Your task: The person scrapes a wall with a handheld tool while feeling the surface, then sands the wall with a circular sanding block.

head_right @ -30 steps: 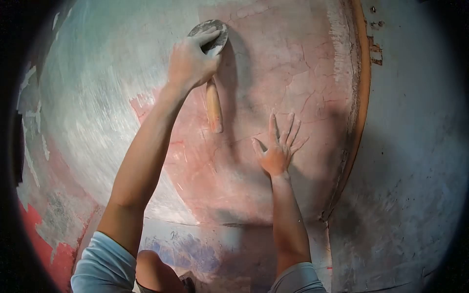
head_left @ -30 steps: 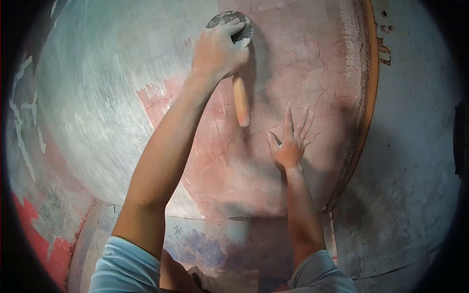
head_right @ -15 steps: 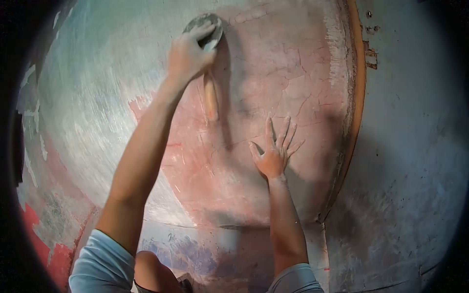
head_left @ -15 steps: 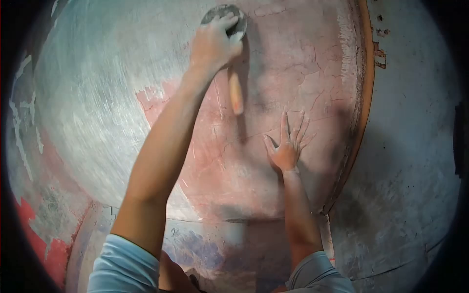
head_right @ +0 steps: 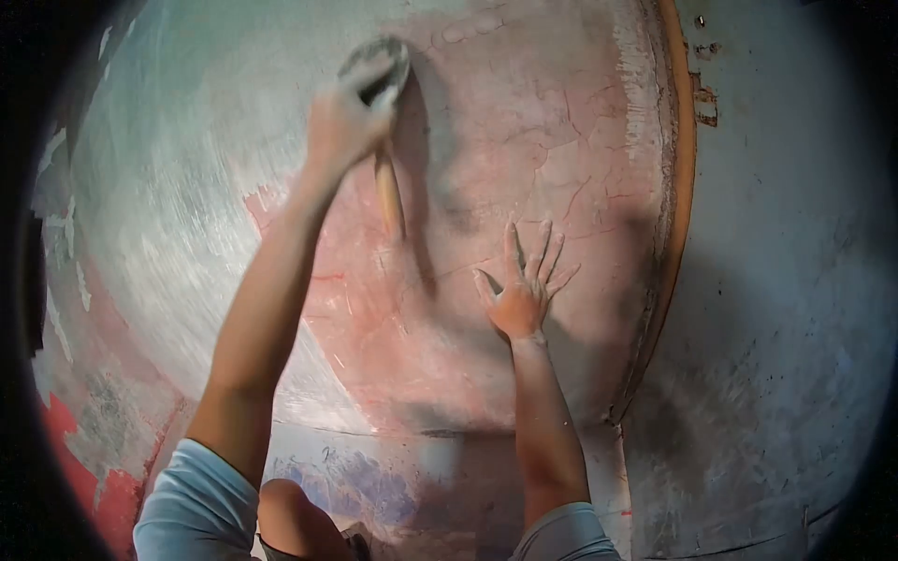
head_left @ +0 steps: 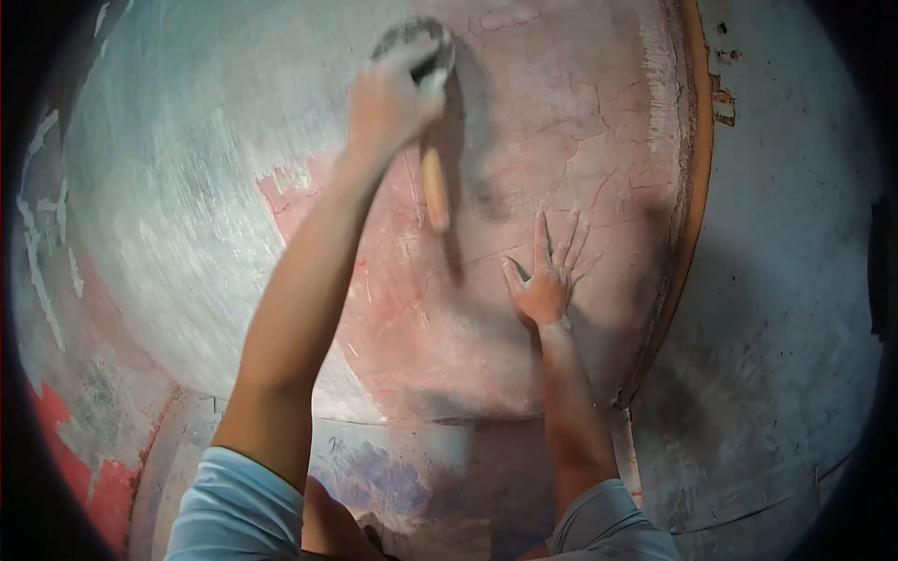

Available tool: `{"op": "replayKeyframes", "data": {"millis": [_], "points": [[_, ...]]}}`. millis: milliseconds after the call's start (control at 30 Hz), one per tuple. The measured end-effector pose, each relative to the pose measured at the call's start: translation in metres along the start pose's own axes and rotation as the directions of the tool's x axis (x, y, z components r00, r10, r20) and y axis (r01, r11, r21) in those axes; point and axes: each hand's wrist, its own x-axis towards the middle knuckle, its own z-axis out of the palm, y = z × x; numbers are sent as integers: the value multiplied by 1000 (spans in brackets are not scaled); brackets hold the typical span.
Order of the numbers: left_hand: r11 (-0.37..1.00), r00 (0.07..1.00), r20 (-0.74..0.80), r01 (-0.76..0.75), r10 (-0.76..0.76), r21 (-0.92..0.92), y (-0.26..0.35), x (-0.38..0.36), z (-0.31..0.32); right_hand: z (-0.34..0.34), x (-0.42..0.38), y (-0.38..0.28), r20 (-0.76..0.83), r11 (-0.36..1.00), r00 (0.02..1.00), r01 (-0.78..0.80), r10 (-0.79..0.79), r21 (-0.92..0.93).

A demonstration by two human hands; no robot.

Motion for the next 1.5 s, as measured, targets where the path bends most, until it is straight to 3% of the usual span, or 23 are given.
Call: {"op": "replayKeyframes", "data": {"millis": [67, 133, 233, 267, 333, 367, 500, 567, 667, 700, 800, 900, 933, 1000, 1067, 1133, 1167, 1233, 1333, 1367, 1433, 1500], "points": [[994, 994, 1, -107, 107, 14, 1, -55, 6, -1, 1, 0, -2, 999, 1000, -10, 10, 42], [996, 992, 86, -89, 87, 23, 18, -89, 0, 1, -1, 1, -12, 1000, 1000, -2, 3, 26], [993, 996, -18, -86, 85, -84, 12, -49, -1, 1, 2, 3, -23, 1000, 1000, 9, -9, -8], [996, 994, -87, -77, 72, -50, 7, -20, 1, 2, 0, 1, -18, 1000, 1000, 0, 0, -7], [995, 1000, 20, 7, -9, 103, 14, 28, -9, 4, -5, 3, -8, 1000, 1000, 7, -7, -3], [988, 1000, -13, -17, 19, 153, 12, 34, -4, 4, -3, 5, -13, 1000, 1000, 18, -18, 1], [998, 998, -34, -53, 52, -24, 0, -25, -1, -2, -1, 3, 1, 1000, 1000, 14, -14, 26], [988, 987, 77, -147, 143, 52, 9, -61, -5, -3, -1, 2, 3, 1000, 1000, 5, -5, 18], [989, 989, 37, -144, 143, 17, 2, -38, -5, 1, -3, 5, -18, 1000, 999, 27, -27, 14], [998, 998, -2, -61, 61, -9, 3, -15, -4, 1, -3, 4, -11, 1000, 1000, 26, -25, 10], [993, 990, 133, 30, -46, 116, 24, 46, -21, 1, -1, 3, 1, 1000, 1000, 15, -15, 2], [1000, 999, 40, 20, -20, -11, 25, 28, -18, 1, -4, 4, -3, 1000, 1000, 20, -20, 2], [999, 993, 105, 47, -47, -2, 30, 7, -19, -2, -3, 4, 11, 1000, 1000, 13, -13, 1], [990, 990, 63, -127, 124, 59, 19, -35, -5, -2, -3, 1, 21, 1000, 1000, 2, -2, 8], [987, 989, 65, -135, 130, 89, 19, -35, -6, -1, -3, 3, 24, 1000, 1000, 1, 0, -7], [994, 997, 28, -64, 67, -90, 20, -8, -11, 0, 2, 3, 14, 1000, 1000, 2, -1, -10], [999, 999, -25, -37, 37, 0, 10, 10, -4, -1, -2, 2, 22, 1000, 1000, -2, 2, -10], [994, 987, 133, 87, -95, 62, 37, 36, -21, -2, -3, 3, 32, 1000, 999, 7, -6, -21], [1000, 999, -42, -16, 17, 14, 20, 12, -8, 0, -3, 3, 19, 1000, 1000, 10, -10, 1], [998, 994, 88, 58, -60, 26, 25, -8, -13, 0, -3, 4, 8, 1000, 1000, 4, -4, 22], [984, 984, -7, -179, 179, 12, 13, -46, 0, 0, -3, 4, 2, 999, 1000, 8, -8, 38], [992, 993, 35, -118, 116, 50, 15, -43, -4, -2, -2, 5, -11, 999, 1000, 17, -17, 44]]}}
